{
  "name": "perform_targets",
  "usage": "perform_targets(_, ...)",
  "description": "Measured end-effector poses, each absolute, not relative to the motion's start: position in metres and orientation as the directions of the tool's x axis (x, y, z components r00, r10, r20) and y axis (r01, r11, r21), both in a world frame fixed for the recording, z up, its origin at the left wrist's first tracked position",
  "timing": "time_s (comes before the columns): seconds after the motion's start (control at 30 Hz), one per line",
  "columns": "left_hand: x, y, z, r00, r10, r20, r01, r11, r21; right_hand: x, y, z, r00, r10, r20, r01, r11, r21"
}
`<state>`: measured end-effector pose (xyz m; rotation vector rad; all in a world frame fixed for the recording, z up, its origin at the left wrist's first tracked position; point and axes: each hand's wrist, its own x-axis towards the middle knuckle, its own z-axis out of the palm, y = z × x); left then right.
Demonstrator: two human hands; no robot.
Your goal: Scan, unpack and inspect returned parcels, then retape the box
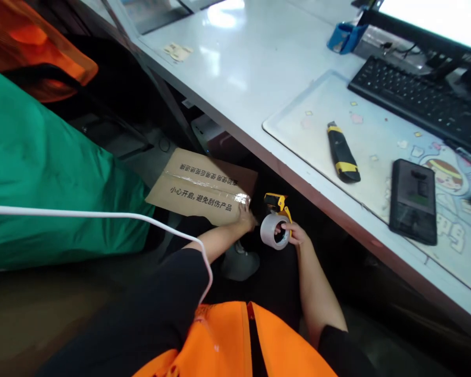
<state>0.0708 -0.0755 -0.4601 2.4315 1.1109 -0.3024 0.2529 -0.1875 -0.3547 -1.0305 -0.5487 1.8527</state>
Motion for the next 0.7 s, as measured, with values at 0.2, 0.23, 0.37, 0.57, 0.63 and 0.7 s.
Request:
perform_targets(0.2, -0.101, 0.010, -0.395, 0.468, 0.797, -0.381, 0.881, -0.388, 0.270, 0.232, -0.223, -0.309, -0.055, 0.892, -0.449, -0.411, -0.430, -0.804)
perform_targets(0.23, -0.137, 0.021, -0.388, 0.370, 0.851, -0.374, 0.924, -0.297, 0.240, 0.227, -0.230, -0.297, -0.019, 0.894, -0.448, -0.359, -0.424, -0.832)
perform_targets(0.37, -0.254, 0.021, -0.394, -0.009, 0.906, -0.423, 0.980, 0.091, 0.174, 0.202, -0.251, -0.230, 0.124, 0.913, -0.389, -0.062, -0.384, -0.921)
perform_targets(0.57, -0.306, 0.002, -0.442, -0.032, 0.903, -0.429, 0.927, 0.187, 0.325, 0.177, -0.227, -0.090, 0.374, 0.918, -0.134, 0.201, -0.222, -0.954)
perform_targets(0.63, -0.316, 0.011, -0.444, 0.011, 0.919, -0.394, 0.899, 0.164, 0.407, 0.171, -0.190, -0.048, 0.437, 0.899, 0.029, 0.358, -0.144, -0.922)
perform_targets(0.7, -0.333, 0.017, -0.441, 0.044, 0.925, -0.377, 0.870, 0.150, 0.469, 0.169, -0.140, -0.020, 0.445, 0.866, 0.229, 0.578, -0.083, -0.812)
